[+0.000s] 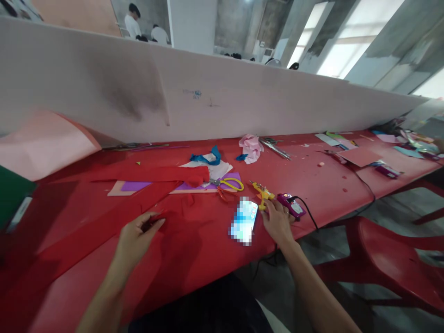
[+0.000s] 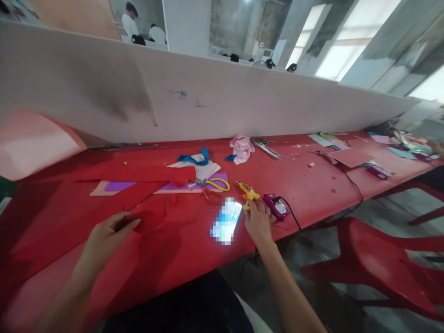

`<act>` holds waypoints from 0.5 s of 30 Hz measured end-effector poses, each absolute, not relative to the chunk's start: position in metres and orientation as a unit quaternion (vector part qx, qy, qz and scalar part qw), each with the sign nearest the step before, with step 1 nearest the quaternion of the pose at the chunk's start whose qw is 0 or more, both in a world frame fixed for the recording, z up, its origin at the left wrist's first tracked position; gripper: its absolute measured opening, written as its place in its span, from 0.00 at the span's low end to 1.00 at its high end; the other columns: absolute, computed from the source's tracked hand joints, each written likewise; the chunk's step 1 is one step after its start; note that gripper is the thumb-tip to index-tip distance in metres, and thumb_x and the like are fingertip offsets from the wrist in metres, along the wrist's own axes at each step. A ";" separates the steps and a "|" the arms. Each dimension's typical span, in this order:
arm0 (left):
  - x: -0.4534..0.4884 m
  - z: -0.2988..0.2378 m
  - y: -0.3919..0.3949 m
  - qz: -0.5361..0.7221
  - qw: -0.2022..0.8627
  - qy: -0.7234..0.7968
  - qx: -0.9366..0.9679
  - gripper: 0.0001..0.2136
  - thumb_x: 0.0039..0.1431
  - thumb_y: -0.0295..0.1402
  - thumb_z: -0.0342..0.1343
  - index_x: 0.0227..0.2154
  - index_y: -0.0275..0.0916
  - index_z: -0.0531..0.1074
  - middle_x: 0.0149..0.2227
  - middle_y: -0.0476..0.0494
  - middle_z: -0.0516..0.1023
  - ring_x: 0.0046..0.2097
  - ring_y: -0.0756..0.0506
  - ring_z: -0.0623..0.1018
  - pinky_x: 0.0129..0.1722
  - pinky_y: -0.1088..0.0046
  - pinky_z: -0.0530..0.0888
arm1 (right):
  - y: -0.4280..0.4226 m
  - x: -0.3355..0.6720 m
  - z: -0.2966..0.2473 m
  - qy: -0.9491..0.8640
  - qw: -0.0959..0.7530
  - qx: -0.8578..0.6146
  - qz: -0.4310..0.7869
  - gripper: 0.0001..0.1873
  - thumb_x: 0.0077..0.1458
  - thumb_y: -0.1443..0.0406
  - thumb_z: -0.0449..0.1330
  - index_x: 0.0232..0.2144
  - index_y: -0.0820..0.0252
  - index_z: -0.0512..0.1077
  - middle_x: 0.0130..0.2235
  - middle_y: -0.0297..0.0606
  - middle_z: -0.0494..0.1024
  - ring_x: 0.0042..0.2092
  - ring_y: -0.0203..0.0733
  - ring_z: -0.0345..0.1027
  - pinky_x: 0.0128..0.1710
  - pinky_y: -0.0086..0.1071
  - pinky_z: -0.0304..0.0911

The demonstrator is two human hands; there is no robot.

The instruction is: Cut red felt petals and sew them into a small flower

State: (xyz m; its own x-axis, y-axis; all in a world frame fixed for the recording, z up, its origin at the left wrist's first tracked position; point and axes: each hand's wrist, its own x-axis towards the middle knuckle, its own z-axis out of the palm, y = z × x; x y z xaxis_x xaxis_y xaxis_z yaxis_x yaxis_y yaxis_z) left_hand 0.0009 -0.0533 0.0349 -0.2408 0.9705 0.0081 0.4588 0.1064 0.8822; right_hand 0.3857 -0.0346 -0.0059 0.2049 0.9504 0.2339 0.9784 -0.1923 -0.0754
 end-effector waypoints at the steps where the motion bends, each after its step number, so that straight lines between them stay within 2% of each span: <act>1: 0.000 0.035 -0.054 0.413 0.315 0.674 0.526 0.13 0.44 0.42 0.59 0.31 0.40 0.76 0.31 0.46 0.81 0.33 0.41 0.78 0.34 0.68 0.74 | -0.043 0.379 -0.005 -0.628 0.130 -0.764 -0.078 0.22 0.60 0.61 0.49 0.55 0.57 0.64 0.55 0.49 0.67 0.53 0.58 0.59 0.47 0.49 0.53; 3: -0.002 0.033 -0.056 0.423 0.319 0.670 0.520 0.13 0.44 0.42 0.59 0.31 0.39 0.76 0.30 0.45 0.80 0.34 0.41 0.78 0.35 0.67 0.74 | -0.063 0.363 -0.006 -0.643 0.164 -0.745 -0.075 0.25 0.60 0.58 0.49 0.58 0.57 0.60 0.57 0.49 0.66 0.55 0.59 0.57 0.49 0.52 0.53; 6: -0.004 0.030 -0.057 0.428 0.328 0.666 0.515 0.13 0.45 0.42 0.59 0.32 0.39 0.76 0.30 0.45 0.80 0.34 0.41 0.78 0.36 0.66 0.73 | -0.094 0.338 -0.013 -0.667 0.160 -0.727 -0.016 0.38 0.52 0.49 0.56 0.62 0.53 0.52 0.58 0.49 0.64 0.56 0.63 0.56 0.48 0.56 0.54; 8: -0.004 0.029 -0.057 0.432 0.336 0.665 0.508 0.13 0.45 0.41 0.59 0.32 0.39 0.76 0.30 0.45 0.80 0.33 0.42 0.77 0.36 0.67 0.72 | -0.109 0.326 -0.018 -0.668 0.169 -0.725 0.005 0.42 0.48 0.47 0.59 0.62 0.50 0.51 0.59 0.49 0.62 0.56 0.66 0.55 0.48 0.59 0.54; 12: 0.004 0.033 -0.055 0.452 0.380 0.649 0.479 0.12 0.44 0.39 0.61 0.30 0.38 0.76 0.30 0.45 0.79 0.33 0.43 0.77 0.35 0.69 0.71 | -0.107 0.294 -0.011 -0.704 0.286 -0.645 0.083 0.35 0.54 0.52 0.57 0.61 0.51 0.52 0.57 0.47 0.63 0.58 0.59 0.54 0.53 0.56 0.53; 15: 0.014 0.039 -0.050 0.459 0.463 0.607 0.455 0.11 0.44 0.38 0.62 0.30 0.38 0.77 0.29 0.46 0.79 0.31 0.46 0.75 0.32 0.71 0.70 | -0.080 0.249 0.001 -0.694 0.381 -0.564 0.235 0.32 0.55 0.56 0.57 0.60 0.53 0.55 0.58 0.47 0.63 0.59 0.53 0.55 0.56 0.51 0.53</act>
State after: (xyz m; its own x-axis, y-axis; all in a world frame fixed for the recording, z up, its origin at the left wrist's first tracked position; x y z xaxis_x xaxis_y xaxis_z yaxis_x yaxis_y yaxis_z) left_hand 0.0139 -0.0495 0.0390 -0.1578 0.9770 -0.1434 0.1274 0.1642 0.9782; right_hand 0.2491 -0.0802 0.0013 -0.0739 0.9618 0.2634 0.6046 0.2533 -0.7552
